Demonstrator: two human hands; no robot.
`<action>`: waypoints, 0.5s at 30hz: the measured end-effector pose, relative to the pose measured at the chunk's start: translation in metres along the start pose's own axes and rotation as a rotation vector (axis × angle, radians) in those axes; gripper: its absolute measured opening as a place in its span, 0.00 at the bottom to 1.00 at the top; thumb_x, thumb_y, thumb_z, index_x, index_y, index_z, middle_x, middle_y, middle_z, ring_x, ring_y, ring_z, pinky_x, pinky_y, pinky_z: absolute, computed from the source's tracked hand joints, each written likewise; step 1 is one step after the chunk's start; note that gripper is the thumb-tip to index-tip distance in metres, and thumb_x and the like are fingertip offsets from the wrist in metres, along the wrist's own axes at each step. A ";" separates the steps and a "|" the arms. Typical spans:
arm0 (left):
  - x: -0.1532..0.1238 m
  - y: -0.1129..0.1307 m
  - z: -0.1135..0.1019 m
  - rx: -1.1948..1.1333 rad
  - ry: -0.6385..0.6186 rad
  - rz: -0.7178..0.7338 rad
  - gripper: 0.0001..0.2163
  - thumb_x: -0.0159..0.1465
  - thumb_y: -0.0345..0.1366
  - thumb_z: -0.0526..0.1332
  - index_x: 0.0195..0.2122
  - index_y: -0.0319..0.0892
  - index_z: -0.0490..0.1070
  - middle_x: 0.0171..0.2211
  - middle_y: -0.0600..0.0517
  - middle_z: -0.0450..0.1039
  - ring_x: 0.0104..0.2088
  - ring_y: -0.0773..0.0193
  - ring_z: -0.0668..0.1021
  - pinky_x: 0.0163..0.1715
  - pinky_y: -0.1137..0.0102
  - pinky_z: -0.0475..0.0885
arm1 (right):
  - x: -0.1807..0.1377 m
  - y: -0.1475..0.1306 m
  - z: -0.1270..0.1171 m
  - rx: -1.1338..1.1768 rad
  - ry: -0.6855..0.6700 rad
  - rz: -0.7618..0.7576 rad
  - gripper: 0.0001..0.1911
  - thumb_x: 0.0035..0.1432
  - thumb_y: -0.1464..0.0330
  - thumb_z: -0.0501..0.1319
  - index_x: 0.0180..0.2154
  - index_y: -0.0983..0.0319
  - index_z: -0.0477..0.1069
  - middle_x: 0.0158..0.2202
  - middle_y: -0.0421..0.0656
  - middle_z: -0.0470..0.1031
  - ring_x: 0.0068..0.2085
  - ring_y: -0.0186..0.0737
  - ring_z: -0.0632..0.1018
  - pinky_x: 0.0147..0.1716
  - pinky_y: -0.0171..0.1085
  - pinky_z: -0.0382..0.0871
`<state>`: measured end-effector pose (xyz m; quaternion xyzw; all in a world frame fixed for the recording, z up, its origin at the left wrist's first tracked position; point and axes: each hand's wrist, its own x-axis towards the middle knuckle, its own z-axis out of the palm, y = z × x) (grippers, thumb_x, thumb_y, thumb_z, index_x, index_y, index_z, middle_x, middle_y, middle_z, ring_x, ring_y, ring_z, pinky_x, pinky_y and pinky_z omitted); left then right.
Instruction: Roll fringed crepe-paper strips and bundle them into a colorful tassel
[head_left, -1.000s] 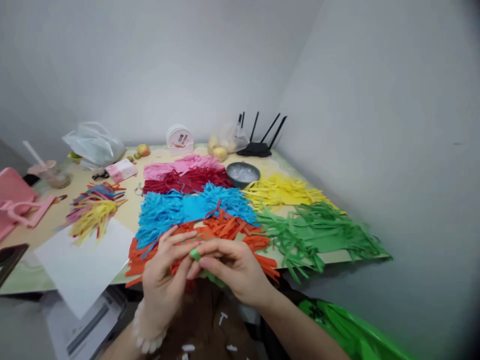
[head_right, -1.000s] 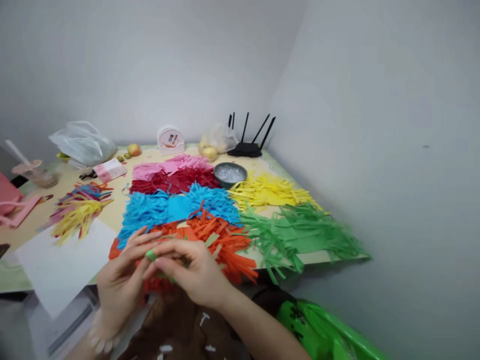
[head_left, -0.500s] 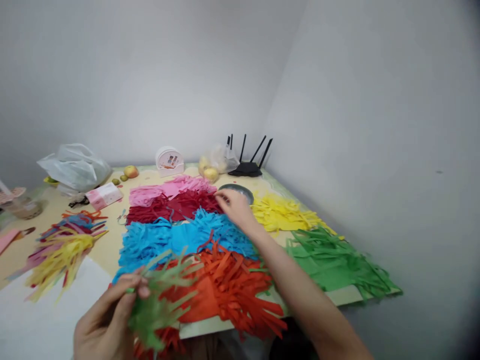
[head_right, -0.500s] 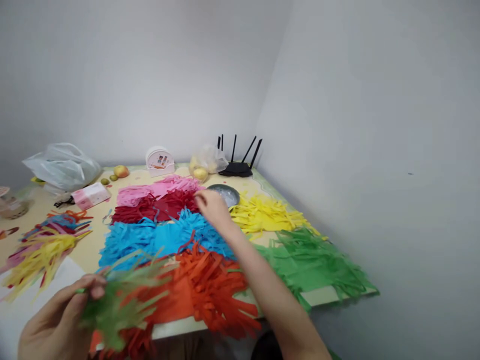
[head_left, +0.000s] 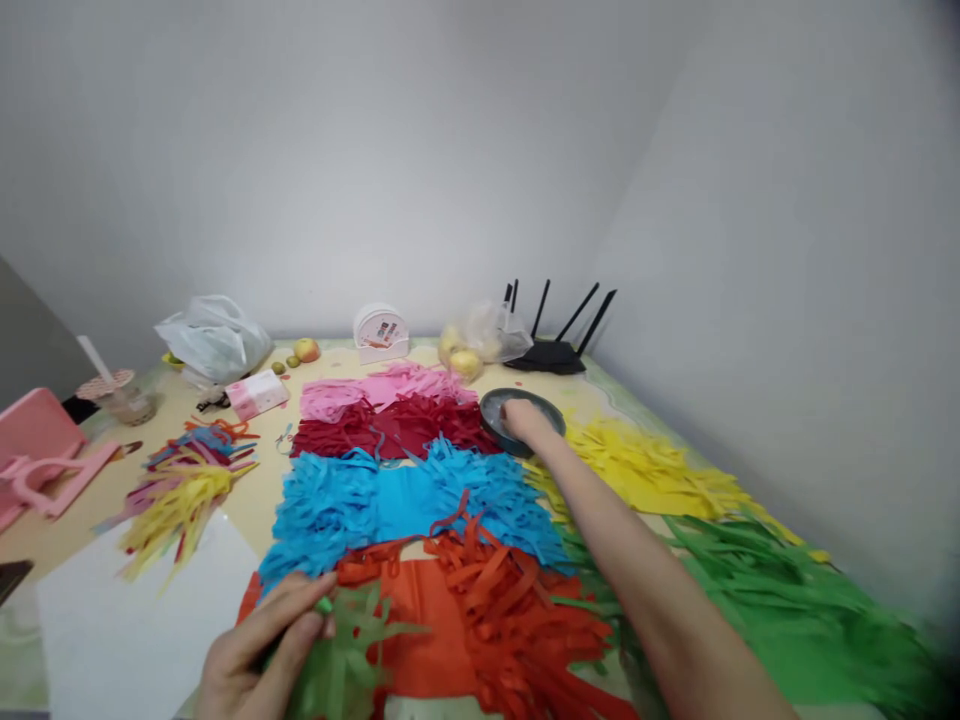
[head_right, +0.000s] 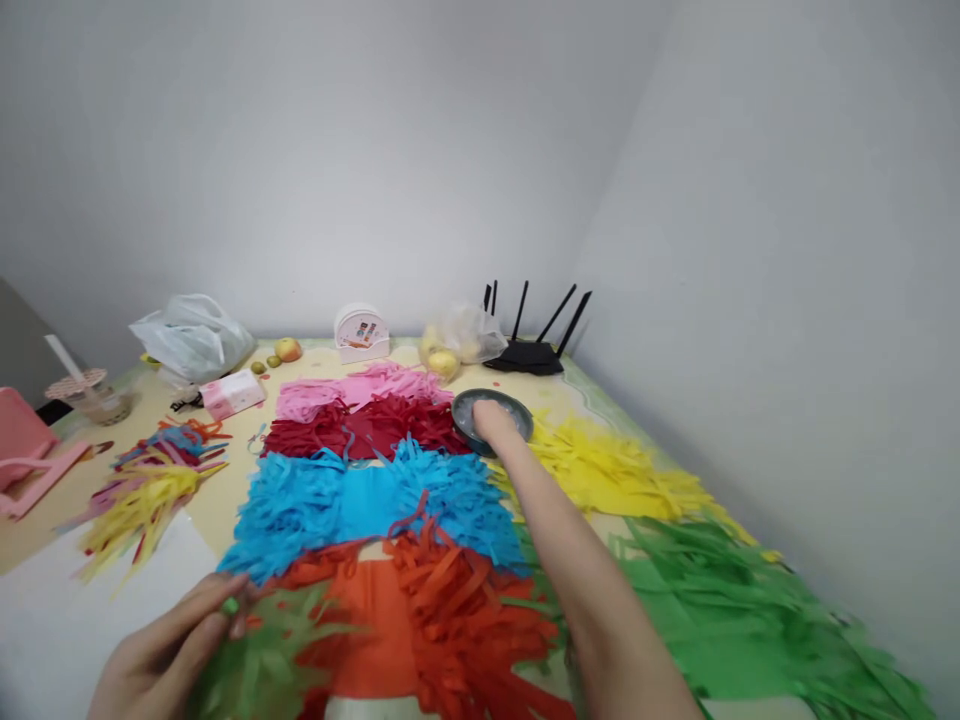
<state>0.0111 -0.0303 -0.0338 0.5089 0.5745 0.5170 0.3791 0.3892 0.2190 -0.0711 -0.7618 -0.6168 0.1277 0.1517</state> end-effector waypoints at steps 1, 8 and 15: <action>-0.001 0.002 0.003 -0.034 0.040 -0.031 0.16 0.51 0.49 0.72 0.36 0.45 0.83 0.30 0.49 0.81 0.32 0.57 0.82 0.31 0.71 0.79 | -0.004 -0.001 -0.006 0.031 0.039 -0.008 0.11 0.66 0.67 0.63 0.47 0.68 0.73 0.47 0.49 0.75 0.48 0.46 0.77 0.50 0.48 0.73; -0.009 0.015 0.038 -0.040 0.080 0.139 0.07 0.56 0.39 0.70 0.29 0.41 0.77 0.28 0.51 0.79 0.30 0.63 0.81 0.33 0.73 0.77 | -0.139 -0.052 -0.010 0.454 0.049 -0.372 0.12 0.66 0.64 0.59 0.46 0.63 0.75 0.40 0.45 0.80 0.38 0.42 0.80 0.40 0.38 0.75; -0.037 -0.003 0.048 -0.076 -0.084 0.139 0.04 0.58 0.35 0.68 0.29 0.40 0.77 0.28 0.51 0.78 0.30 0.65 0.79 0.33 0.74 0.74 | -0.301 -0.096 0.032 1.322 -0.205 -0.278 0.10 0.55 0.61 0.70 0.35 0.60 0.77 0.32 0.43 0.80 0.31 0.40 0.79 0.32 0.35 0.76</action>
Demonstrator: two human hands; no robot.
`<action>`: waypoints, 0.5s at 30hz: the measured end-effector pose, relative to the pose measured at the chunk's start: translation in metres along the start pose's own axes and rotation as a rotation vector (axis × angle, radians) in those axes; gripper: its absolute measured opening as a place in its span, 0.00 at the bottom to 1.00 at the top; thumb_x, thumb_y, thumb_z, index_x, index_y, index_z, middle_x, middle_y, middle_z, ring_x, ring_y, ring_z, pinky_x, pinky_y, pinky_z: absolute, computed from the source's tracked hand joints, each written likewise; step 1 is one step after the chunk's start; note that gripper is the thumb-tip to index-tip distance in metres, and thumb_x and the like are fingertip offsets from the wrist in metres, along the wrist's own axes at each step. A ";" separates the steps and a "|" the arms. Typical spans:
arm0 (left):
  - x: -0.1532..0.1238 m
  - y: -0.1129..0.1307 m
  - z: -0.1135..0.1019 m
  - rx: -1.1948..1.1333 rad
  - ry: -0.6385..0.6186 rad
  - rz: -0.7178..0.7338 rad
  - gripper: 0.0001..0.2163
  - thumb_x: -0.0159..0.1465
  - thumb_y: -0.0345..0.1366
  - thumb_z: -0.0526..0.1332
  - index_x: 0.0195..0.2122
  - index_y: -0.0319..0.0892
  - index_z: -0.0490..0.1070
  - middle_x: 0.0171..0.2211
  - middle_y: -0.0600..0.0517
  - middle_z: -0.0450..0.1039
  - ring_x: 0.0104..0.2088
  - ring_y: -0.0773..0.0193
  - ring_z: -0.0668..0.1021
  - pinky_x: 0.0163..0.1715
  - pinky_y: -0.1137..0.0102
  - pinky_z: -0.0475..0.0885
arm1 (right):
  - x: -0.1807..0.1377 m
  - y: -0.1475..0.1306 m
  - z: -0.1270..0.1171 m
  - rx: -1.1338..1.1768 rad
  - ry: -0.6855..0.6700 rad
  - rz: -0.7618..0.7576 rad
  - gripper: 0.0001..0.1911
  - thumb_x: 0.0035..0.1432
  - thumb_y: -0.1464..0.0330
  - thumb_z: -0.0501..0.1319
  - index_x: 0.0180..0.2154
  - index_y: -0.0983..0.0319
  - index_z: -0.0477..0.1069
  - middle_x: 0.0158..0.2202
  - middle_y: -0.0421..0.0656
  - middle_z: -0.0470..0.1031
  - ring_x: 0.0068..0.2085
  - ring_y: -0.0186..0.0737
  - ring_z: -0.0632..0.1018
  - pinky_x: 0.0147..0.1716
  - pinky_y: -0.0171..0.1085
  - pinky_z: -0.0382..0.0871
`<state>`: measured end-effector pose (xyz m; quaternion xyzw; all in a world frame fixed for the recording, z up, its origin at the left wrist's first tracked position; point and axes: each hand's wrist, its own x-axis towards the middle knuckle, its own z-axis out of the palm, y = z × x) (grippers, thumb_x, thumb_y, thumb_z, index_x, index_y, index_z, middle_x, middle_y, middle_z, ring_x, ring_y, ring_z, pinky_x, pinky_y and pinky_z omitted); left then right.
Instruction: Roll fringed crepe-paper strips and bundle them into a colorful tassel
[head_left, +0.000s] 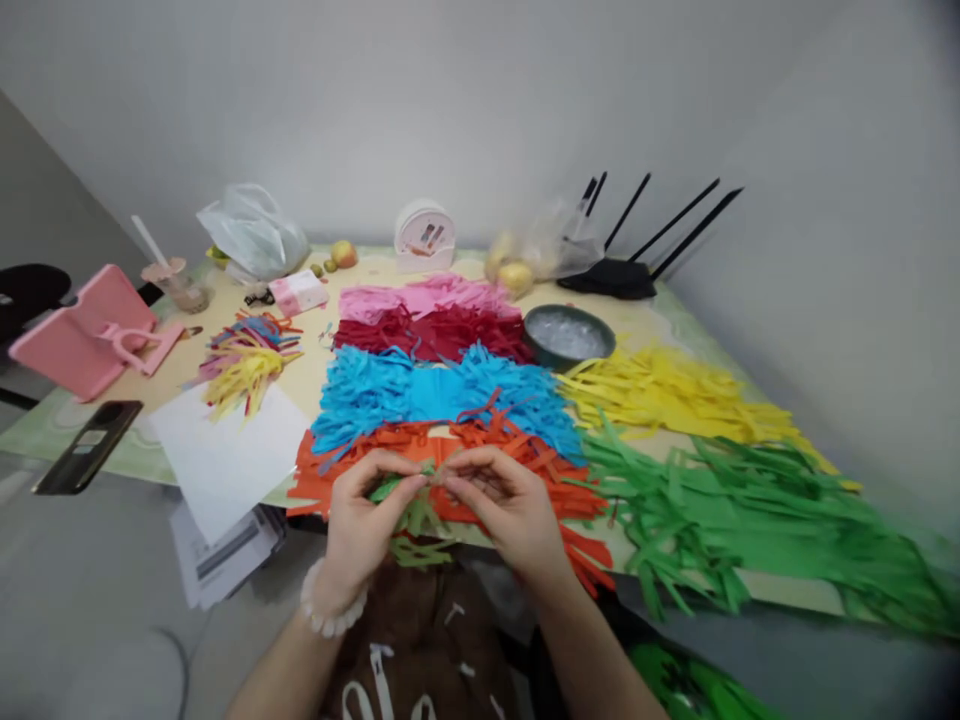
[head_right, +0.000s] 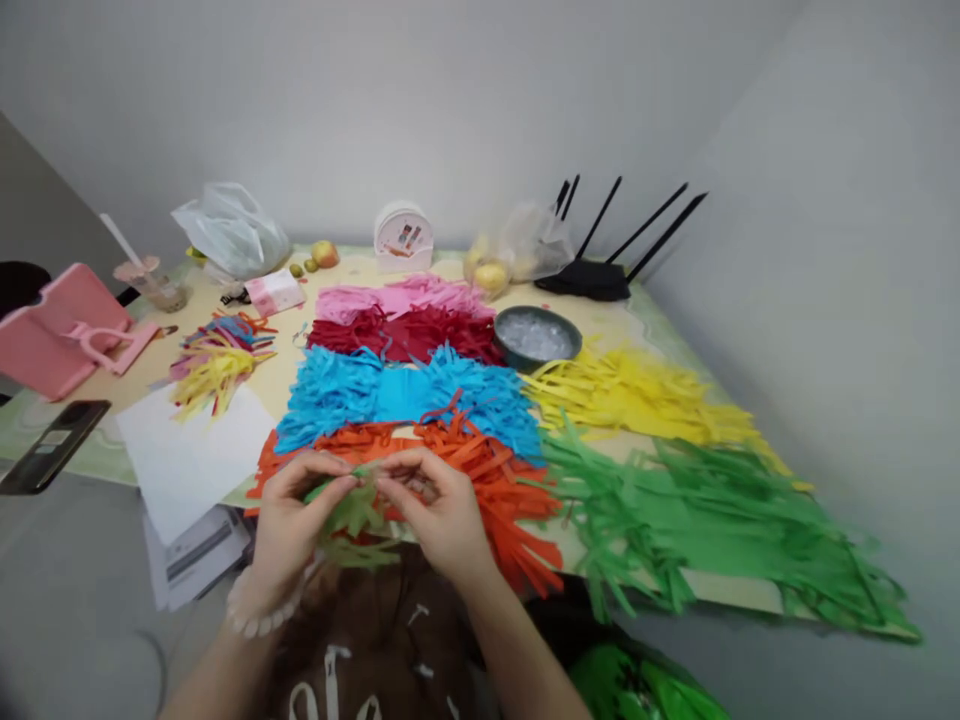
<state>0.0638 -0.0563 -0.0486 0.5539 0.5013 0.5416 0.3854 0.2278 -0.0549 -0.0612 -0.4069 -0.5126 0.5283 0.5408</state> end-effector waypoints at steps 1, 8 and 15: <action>-0.006 -0.003 -0.002 0.002 -0.010 -0.010 0.04 0.57 0.34 0.68 0.29 0.40 0.77 0.28 0.51 0.78 0.31 0.65 0.79 0.33 0.74 0.74 | -0.010 0.005 0.008 0.060 0.035 0.042 0.10 0.54 0.61 0.71 0.34 0.60 0.76 0.31 0.42 0.79 0.30 0.39 0.79 0.30 0.35 0.76; -0.035 -0.024 -0.027 0.043 -0.102 -0.114 0.04 0.57 0.34 0.69 0.29 0.40 0.78 0.29 0.50 0.80 0.31 0.63 0.80 0.35 0.71 0.74 | -0.046 0.036 0.040 0.125 0.210 0.134 0.10 0.50 0.62 0.71 0.32 0.60 0.75 0.28 0.41 0.77 0.28 0.38 0.77 0.28 0.34 0.76; -0.046 -0.028 -0.038 0.060 -0.137 -0.133 0.05 0.57 0.36 0.68 0.28 0.40 0.78 0.28 0.50 0.80 0.31 0.62 0.80 0.35 0.71 0.75 | -0.057 0.040 0.048 0.070 0.170 0.143 0.08 0.52 0.64 0.69 0.33 0.59 0.75 0.30 0.41 0.77 0.32 0.39 0.78 0.32 0.35 0.75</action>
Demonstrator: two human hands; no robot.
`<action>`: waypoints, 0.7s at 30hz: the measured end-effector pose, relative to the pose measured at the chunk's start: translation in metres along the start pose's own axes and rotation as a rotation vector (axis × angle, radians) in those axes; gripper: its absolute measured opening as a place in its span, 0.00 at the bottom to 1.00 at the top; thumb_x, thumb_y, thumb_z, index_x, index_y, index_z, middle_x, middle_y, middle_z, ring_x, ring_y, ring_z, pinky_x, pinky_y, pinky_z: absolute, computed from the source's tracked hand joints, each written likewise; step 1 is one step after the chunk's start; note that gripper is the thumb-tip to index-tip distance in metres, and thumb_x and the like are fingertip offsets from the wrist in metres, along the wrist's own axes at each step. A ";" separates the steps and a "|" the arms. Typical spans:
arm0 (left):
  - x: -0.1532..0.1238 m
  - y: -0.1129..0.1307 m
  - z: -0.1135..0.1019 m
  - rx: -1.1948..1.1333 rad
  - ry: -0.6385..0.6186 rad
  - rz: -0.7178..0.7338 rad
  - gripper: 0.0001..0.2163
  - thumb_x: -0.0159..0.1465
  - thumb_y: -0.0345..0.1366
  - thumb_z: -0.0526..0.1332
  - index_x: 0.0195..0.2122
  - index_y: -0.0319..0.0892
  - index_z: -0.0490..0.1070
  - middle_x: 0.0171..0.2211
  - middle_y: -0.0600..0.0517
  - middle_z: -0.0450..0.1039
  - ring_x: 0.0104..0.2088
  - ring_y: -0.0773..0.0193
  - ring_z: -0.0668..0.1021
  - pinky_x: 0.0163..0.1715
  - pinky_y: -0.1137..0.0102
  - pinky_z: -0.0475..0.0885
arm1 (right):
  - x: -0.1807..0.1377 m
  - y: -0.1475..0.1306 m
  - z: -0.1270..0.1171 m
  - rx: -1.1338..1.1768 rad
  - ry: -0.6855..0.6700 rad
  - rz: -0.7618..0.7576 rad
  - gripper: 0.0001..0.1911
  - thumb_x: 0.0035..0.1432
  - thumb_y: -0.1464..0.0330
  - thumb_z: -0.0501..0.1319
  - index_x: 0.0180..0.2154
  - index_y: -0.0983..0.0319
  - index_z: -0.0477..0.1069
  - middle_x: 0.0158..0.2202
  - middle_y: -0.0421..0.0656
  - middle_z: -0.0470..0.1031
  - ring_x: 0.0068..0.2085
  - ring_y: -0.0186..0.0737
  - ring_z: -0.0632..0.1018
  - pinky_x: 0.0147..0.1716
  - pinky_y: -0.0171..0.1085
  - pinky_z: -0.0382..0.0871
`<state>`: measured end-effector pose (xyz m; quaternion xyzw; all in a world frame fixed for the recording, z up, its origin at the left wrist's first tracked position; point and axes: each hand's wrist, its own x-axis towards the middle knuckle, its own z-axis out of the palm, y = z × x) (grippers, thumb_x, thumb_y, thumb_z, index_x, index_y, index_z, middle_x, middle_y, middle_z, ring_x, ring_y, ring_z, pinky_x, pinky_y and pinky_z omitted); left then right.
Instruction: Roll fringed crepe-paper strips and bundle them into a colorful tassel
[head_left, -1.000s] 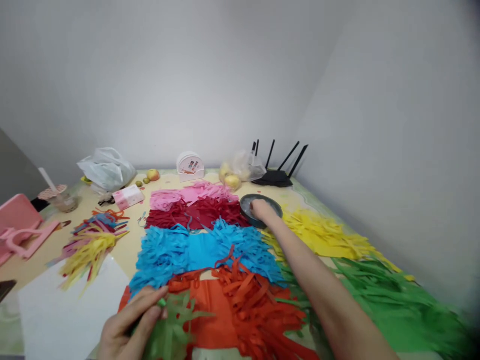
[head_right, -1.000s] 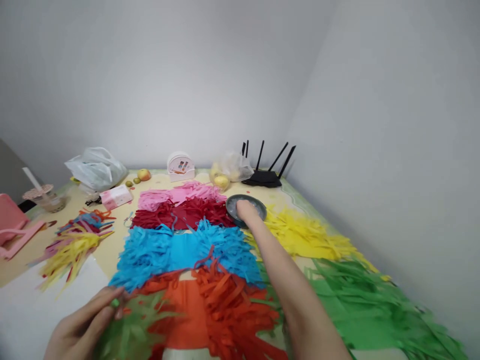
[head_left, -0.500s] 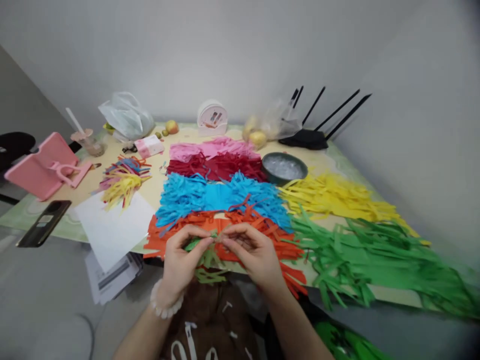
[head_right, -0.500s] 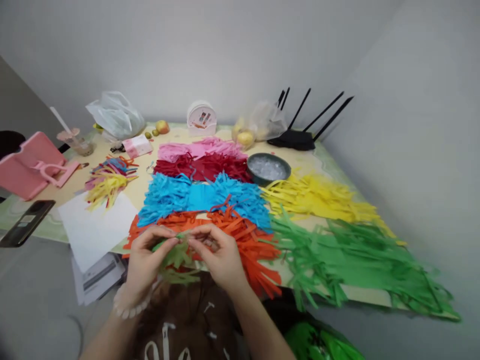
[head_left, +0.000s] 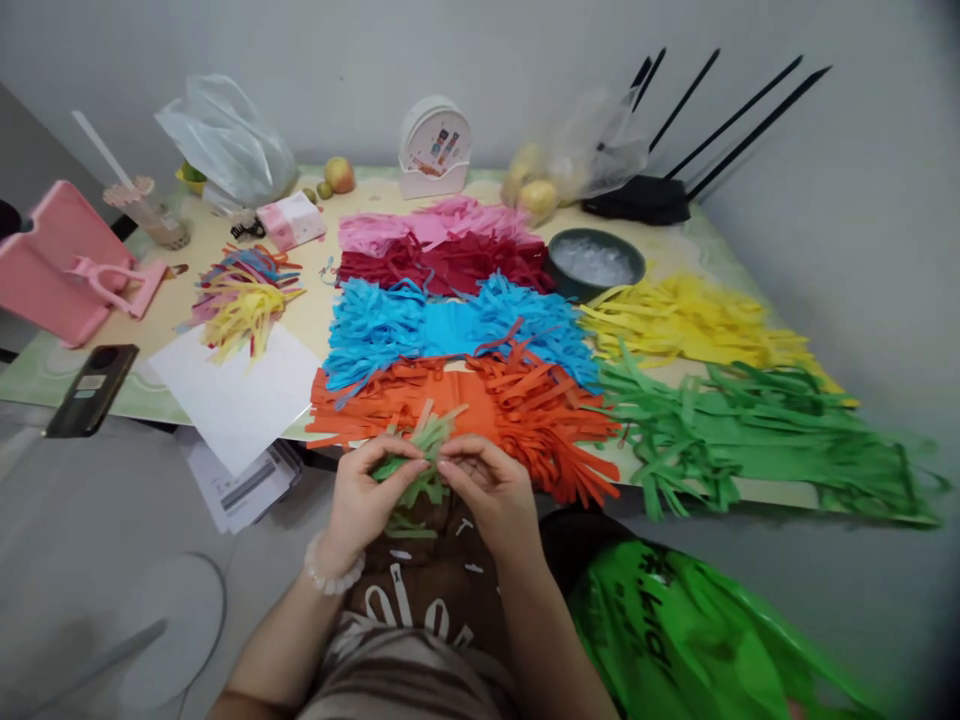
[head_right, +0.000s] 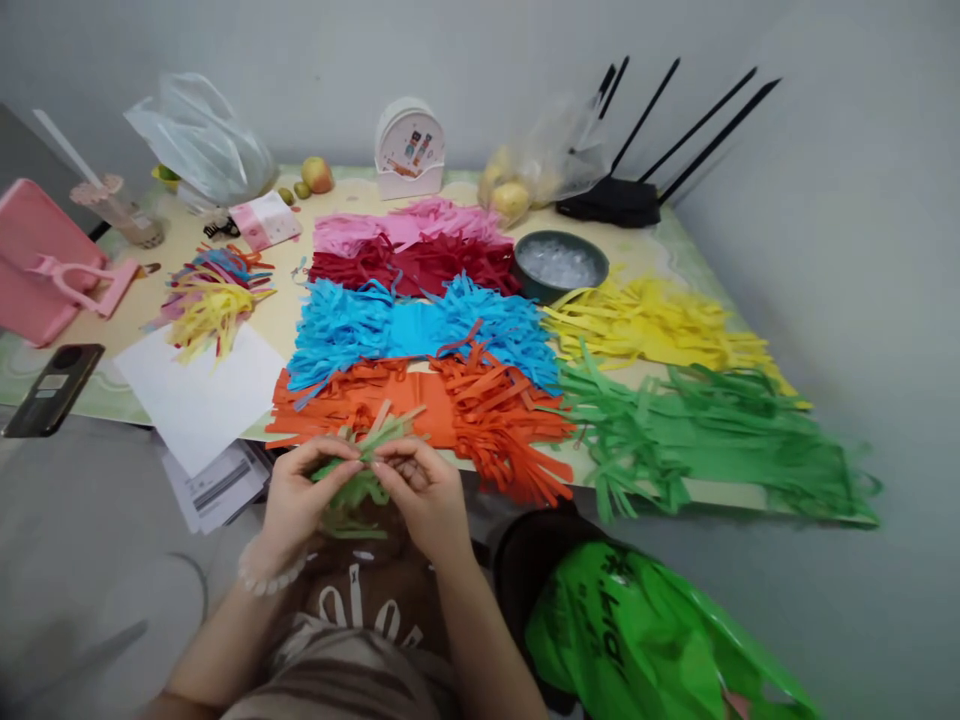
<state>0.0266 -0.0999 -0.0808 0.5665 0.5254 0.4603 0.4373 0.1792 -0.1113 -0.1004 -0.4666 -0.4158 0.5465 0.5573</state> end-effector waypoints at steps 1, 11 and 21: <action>-0.001 0.000 0.000 0.001 -0.006 -0.001 0.05 0.57 0.36 0.68 0.29 0.40 0.78 0.28 0.50 0.80 0.31 0.62 0.80 0.34 0.71 0.75 | -0.001 -0.001 0.000 -0.010 -0.001 0.002 0.07 0.52 0.64 0.69 0.33 0.59 0.75 0.30 0.41 0.77 0.32 0.39 0.78 0.32 0.35 0.76; -0.004 0.001 0.004 0.072 -0.017 0.080 0.02 0.58 0.32 0.67 0.28 0.40 0.77 0.28 0.51 0.79 0.30 0.64 0.79 0.34 0.72 0.73 | -0.001 0.008 -0.005 0.050 -0.019 0.066 0.06 0.51 0.66 0.70 0.32 0.59 0.77 0.26 0.39 0.75 0.26 0.35 0.74 0.28 0.32 0.71; 0.003 0.001 0.004 0.207 -0.130 0.242 0.03 0.61 0.29 0.64 0.31 0.41 0.76 0.29 0.52 0.77 0.31 0.65 0.78 0.36 0.73 0.71 | 0.003 0.005 -0.012 -0.070 -0.056 0.019 0.06 0.54 0.65 0.67 0.31 0.61 0.76 0.25 0.39 0.73 0.25 0.34 0.72 0.25 0.30 0.68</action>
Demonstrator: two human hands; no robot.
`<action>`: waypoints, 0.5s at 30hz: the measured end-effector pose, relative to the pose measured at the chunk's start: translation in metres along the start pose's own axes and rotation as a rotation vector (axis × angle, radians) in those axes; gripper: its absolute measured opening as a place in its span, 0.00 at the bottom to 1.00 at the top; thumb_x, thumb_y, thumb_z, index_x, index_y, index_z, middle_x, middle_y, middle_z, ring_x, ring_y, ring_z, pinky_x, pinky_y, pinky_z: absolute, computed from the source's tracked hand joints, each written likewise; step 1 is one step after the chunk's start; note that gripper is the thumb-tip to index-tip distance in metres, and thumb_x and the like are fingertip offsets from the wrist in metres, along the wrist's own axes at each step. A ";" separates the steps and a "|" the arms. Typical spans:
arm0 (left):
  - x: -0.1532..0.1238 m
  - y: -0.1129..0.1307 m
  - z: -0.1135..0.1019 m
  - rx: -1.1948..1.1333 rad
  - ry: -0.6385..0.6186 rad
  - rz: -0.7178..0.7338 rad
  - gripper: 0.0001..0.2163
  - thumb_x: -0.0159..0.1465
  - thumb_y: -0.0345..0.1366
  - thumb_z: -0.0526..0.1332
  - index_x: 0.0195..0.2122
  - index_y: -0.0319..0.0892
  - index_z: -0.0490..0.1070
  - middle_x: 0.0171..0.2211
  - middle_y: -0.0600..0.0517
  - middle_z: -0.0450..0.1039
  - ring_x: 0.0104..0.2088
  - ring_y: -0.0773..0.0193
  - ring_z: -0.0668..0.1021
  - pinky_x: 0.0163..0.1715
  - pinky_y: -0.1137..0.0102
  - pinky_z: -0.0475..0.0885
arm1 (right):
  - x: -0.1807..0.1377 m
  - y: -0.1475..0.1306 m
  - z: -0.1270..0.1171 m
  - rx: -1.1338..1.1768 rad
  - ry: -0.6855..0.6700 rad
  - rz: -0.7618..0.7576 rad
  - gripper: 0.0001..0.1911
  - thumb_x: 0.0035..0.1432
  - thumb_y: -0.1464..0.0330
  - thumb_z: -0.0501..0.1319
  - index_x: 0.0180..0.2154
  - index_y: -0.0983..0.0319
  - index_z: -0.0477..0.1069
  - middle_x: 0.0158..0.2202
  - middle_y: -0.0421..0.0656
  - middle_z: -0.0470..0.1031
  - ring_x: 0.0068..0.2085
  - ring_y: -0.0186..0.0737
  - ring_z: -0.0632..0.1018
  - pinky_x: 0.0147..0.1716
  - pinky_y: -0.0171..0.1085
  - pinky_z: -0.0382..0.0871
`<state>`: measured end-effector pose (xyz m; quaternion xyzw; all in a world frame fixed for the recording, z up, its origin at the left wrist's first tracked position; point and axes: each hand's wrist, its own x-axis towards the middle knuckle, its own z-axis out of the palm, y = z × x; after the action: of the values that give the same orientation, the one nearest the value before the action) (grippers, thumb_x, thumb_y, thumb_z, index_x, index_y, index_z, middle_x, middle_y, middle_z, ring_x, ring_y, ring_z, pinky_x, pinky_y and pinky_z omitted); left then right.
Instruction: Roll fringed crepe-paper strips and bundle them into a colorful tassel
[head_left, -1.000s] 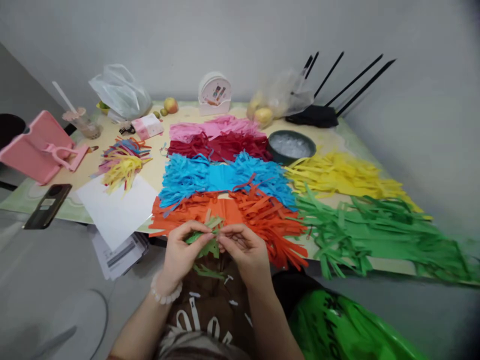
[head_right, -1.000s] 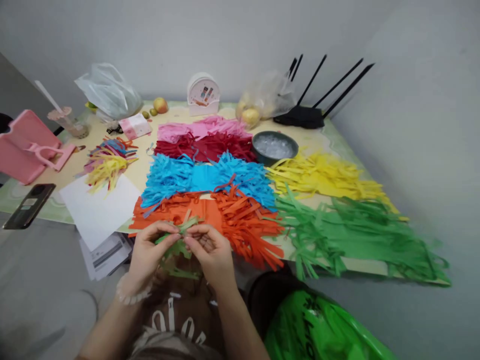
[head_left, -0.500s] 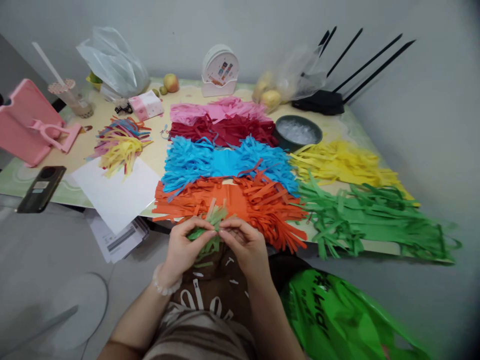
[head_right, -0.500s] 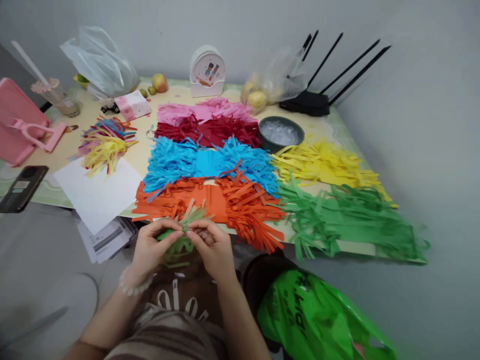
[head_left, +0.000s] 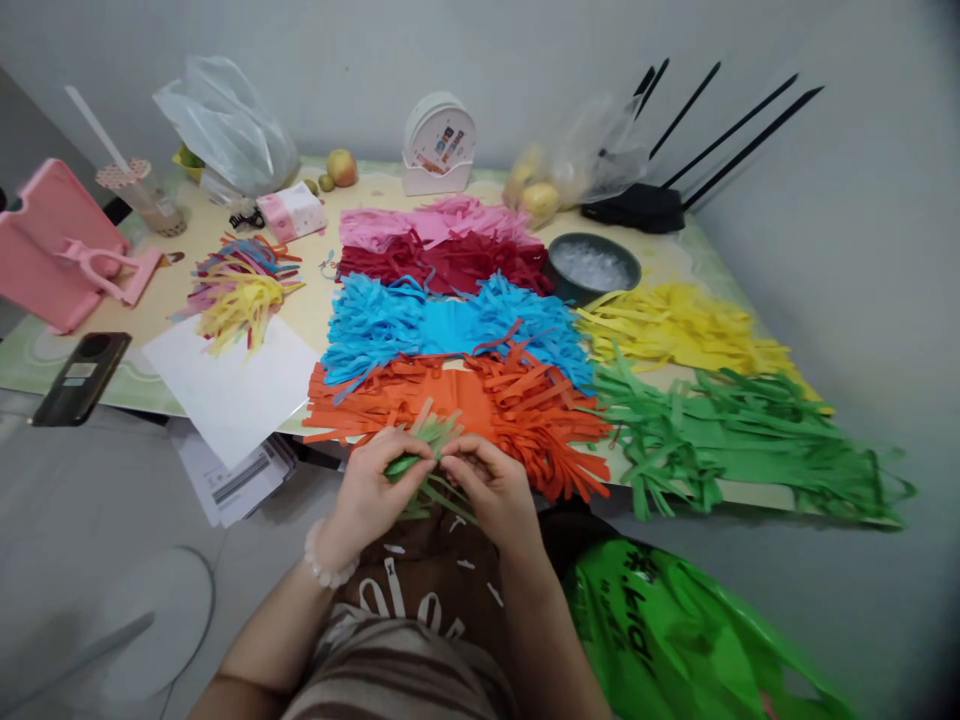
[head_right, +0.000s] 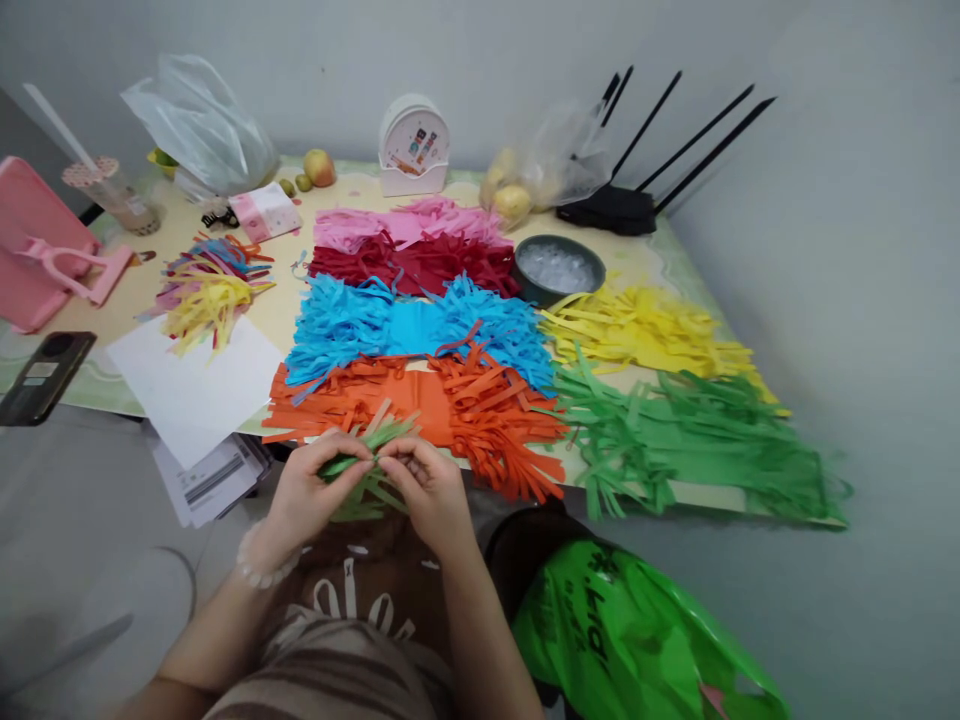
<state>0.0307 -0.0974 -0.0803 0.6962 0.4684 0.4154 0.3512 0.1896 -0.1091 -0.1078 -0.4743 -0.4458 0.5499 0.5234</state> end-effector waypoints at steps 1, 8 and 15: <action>0.000 0.000 0.000 0.008 0.004 -0.015 0.03 0.61 0.29 0.64 0.31 0.41 0.76 0.29 0.52 0.78 0.32 0.65 0.78 0.36 0.73 0.71 | 0.002 0.000 -0.003 0.021 -0.030 0.013 0.07 0.54 0.64 0.68 0.31 0.61 0.76 0.24 0.39 0.73 0.24 0.34 0.72 0.24 0.30 0.68; 0.005 -0.002 -0.001 -0.210 -0.074 -0.216 0.02 0.60 0.32 0.65 0.31 0.40 0.77 0.30 0.52 0.80 0.32 0.64 0.80 0.35 0.74 0.73 | 0.007 0.002 -0.008 0.049 -0.043 0.062 0.09 0.51 0.62 0.69 0.31 0.62 0.76 0.22 0.39 0.72 0.23 0.34 0.72 0.24 0.31 0.70; 0.006 -0.004 0.004 -0.230 -0.004 -0.242 0.03 0.58 0.33 0.67 0.29 0.40 0.77 0.28 0.52 0.80 0.30 0.65 0.79 0.34 0.74 0.72 | 0.007 0.008 -0.003 0.073 -0.004 0.019 0.08 0.51 0.64 0.68 0.30 0.62 0.76 0.22 0.38 0.71 0.22 0.32 0.71 0.22 0.29 0.68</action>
<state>0.0338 -0.0911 -0.0844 0.5908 0.4977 0.4193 0.4769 0.1914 -0.1031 -0.1168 -0.4581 -0.4219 0.5717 0.5342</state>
